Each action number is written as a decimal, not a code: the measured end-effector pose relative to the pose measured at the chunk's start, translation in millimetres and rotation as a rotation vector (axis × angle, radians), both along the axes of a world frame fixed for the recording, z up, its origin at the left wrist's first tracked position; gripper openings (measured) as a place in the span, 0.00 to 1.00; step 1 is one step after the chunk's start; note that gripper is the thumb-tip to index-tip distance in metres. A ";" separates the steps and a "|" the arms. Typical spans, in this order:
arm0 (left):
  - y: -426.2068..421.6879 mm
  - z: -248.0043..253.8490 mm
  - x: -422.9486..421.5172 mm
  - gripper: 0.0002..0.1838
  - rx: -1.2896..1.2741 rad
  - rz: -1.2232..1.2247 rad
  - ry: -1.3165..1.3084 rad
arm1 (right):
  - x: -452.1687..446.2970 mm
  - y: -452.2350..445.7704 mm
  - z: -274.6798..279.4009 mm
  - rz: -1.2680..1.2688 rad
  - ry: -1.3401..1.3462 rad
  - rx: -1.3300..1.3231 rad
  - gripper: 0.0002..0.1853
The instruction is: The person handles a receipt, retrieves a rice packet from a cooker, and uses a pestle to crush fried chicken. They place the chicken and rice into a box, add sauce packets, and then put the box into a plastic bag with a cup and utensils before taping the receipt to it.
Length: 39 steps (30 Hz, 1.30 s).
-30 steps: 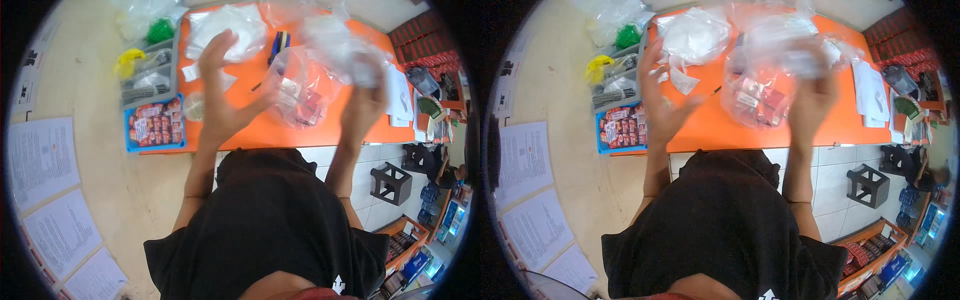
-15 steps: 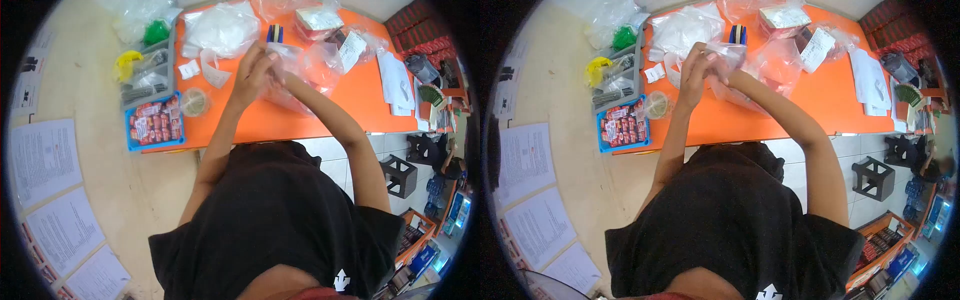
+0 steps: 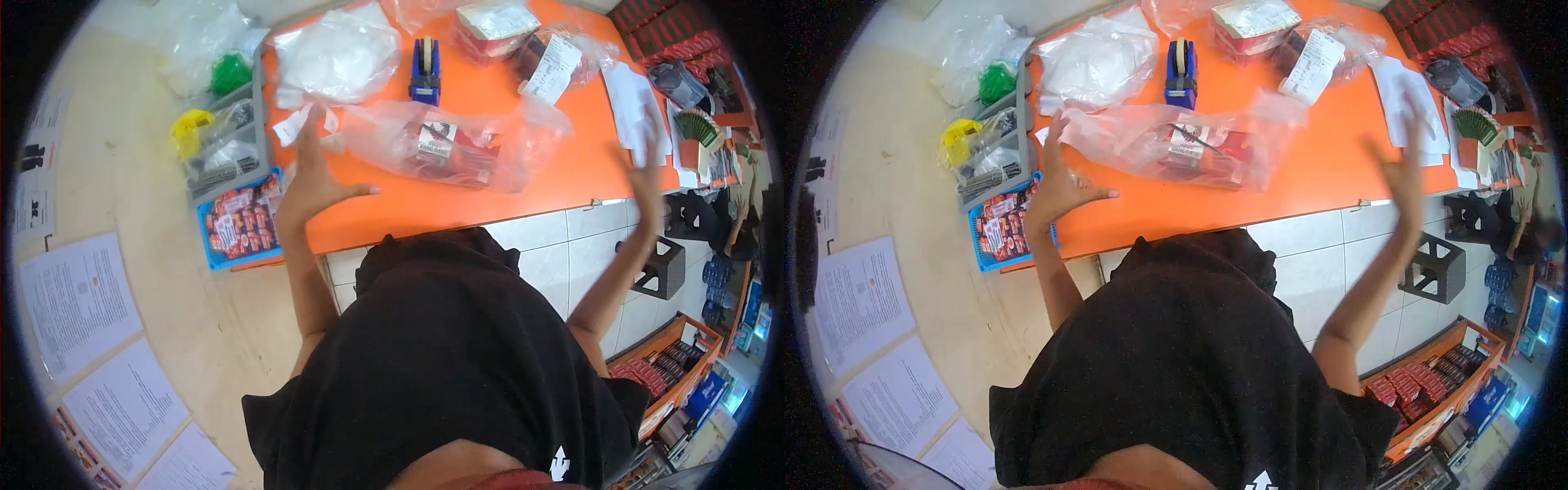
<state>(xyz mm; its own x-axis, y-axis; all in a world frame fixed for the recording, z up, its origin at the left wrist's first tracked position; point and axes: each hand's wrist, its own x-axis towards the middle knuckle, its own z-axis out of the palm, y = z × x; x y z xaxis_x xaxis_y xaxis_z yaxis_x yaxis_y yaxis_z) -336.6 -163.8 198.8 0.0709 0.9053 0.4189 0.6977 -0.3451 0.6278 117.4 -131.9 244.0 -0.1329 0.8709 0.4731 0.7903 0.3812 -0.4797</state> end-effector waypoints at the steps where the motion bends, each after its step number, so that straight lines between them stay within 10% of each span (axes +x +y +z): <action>1: 6.8 -7.0 5.0 0.29 0.000 -0.004 0.000 | 3.3 2.0 -56.0 0.029 -0.048 -0.233 0.50; 2: 20.3 -21.9 12.4 0.30 0.022 -0.065 -0.020 | -28.2 5.9 -132.0 0.007 -0.083 -0.041 0.52; 3: 35.8 -38.5 19.0 0.31 0.048 -0.125 -0.038 | -100.7 7.5 -71.2 -0.111 -0.238 -0.970 0.58; 5: 63.2 -81.6 26.5 0.30 -0.022 -0.761 0.270 | -160.1 -2.1 -156.4 0.061 0.445 -0.783 0.51; 8: 42.6 -61.1 96.2 0.21 -0.226 -0.450 0.418 | -203.7 16.4 -217.8 0.174 1.003 -0.632 0.40; 10: 45.9 -73.7 84.7 0.26 -0.229 -0.370 -0.217 | -189.9 28.8 -235.9 0.239 1.084 -0.598 0.33; 12: 46.3 -101.3 86.8 0.29 -0.085 -0.266 -0.148 | -197.7 28.7 -179.6 0.103 1.208 -0.632 0.20; 14: 41.3 -113.6 104.7 0.32 0.051 -0.144 -0.089 | -197.1 40.5 -179.0 0.136 1.786 -1.030 0.13; 20: 51.7 -135.7 134.5 0.30 -0.160 -0.332 -0.339 | -239.5 -15.6 -158.2 0.037 0.679 -0.297 0.25; 24: 45.9 -145.9 131.3 0.30 -0.156 -0.294 -0.366 | -182.6 -47.6 -158.1 0.608 0.388 -0.305 0.32; 26: 50.9 -151.3 136.5 0.30 -0.150 -0.283 -0.378 | -166.8 -75.6 -157.3 0.033 0.618 -0.376 0.42; 29: 54.2 -149.7 145.1 0.29 -0.122 -0.274 -0.407 | -134.4 -89.6 -210.5 -0.100 0.964 -0.784 0.46; 32: 49.0 -131.0 155.1 0.29 -0.053 -0.341 -0.413 | -156.5 -80.1 -194.1 0.172 1.611 -0.648 0.39; 39: 48.9 2.6 155.5 0.28 0.301 -1.107 -0.370 | -118.1 -37.5 -147.2 0.396 1.836 -0.676 0.28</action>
